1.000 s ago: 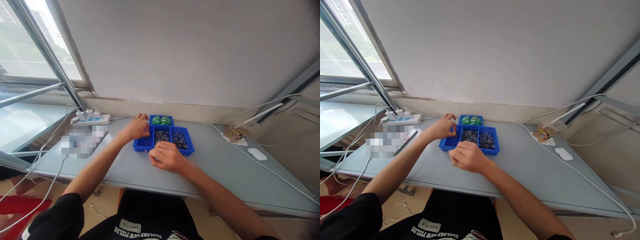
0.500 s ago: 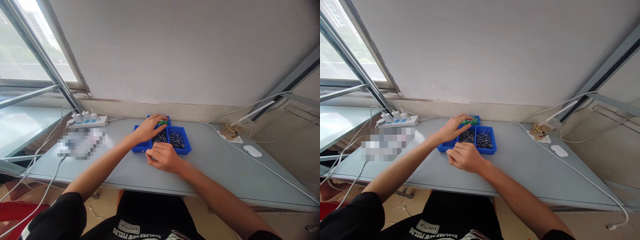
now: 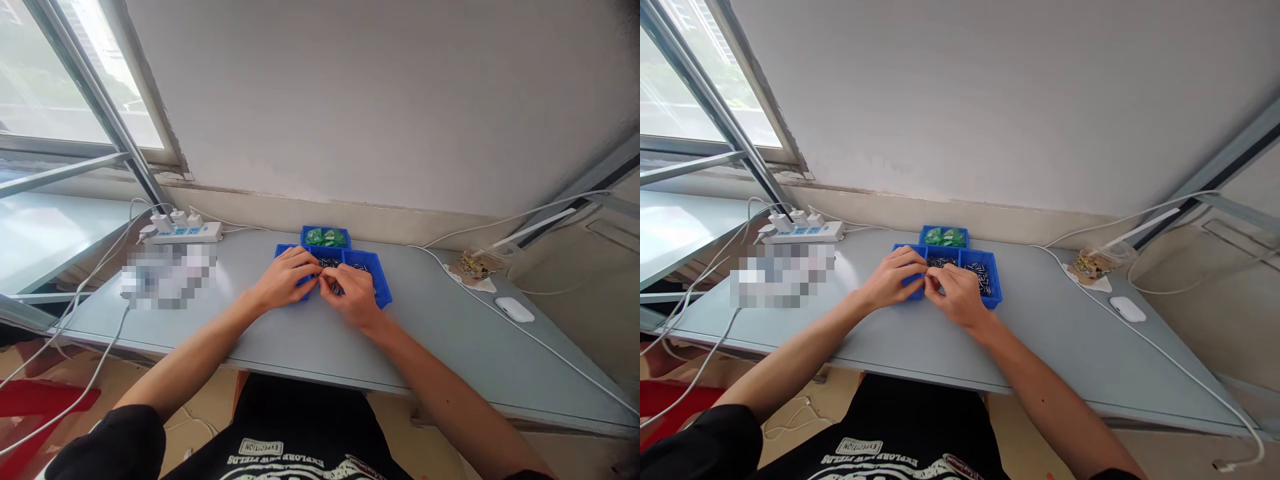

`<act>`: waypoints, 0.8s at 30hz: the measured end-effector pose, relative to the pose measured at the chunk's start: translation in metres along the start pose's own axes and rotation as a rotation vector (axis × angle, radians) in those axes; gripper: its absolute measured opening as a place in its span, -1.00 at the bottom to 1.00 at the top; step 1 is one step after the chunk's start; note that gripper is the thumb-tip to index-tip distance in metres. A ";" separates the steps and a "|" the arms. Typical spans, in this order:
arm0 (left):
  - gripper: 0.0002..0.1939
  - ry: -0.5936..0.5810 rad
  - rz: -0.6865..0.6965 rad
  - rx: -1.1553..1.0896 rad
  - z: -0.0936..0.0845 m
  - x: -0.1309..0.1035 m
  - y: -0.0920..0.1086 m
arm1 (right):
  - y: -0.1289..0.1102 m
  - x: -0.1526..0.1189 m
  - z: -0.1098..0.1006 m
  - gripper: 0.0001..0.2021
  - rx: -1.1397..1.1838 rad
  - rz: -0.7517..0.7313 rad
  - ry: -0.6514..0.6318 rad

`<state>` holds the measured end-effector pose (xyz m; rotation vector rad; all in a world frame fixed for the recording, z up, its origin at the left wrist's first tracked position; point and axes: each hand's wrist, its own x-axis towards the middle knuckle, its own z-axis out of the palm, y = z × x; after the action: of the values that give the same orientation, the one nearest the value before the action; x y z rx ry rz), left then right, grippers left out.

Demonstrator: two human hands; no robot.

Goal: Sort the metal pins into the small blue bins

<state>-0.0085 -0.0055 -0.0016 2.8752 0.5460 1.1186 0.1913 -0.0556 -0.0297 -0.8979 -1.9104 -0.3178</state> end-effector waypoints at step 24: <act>-0.80 0.222 -0.109 -0.069 0.007 0.001 0.002 | 0.005 0.004 -0.002 -0.77 0.003 0.150 -0.094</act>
<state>-0.0022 -0.0064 -0.0060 2.6449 0.6476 1.4173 0.1955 -0.0514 -0.0262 -1.0638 -1.9152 -0.1866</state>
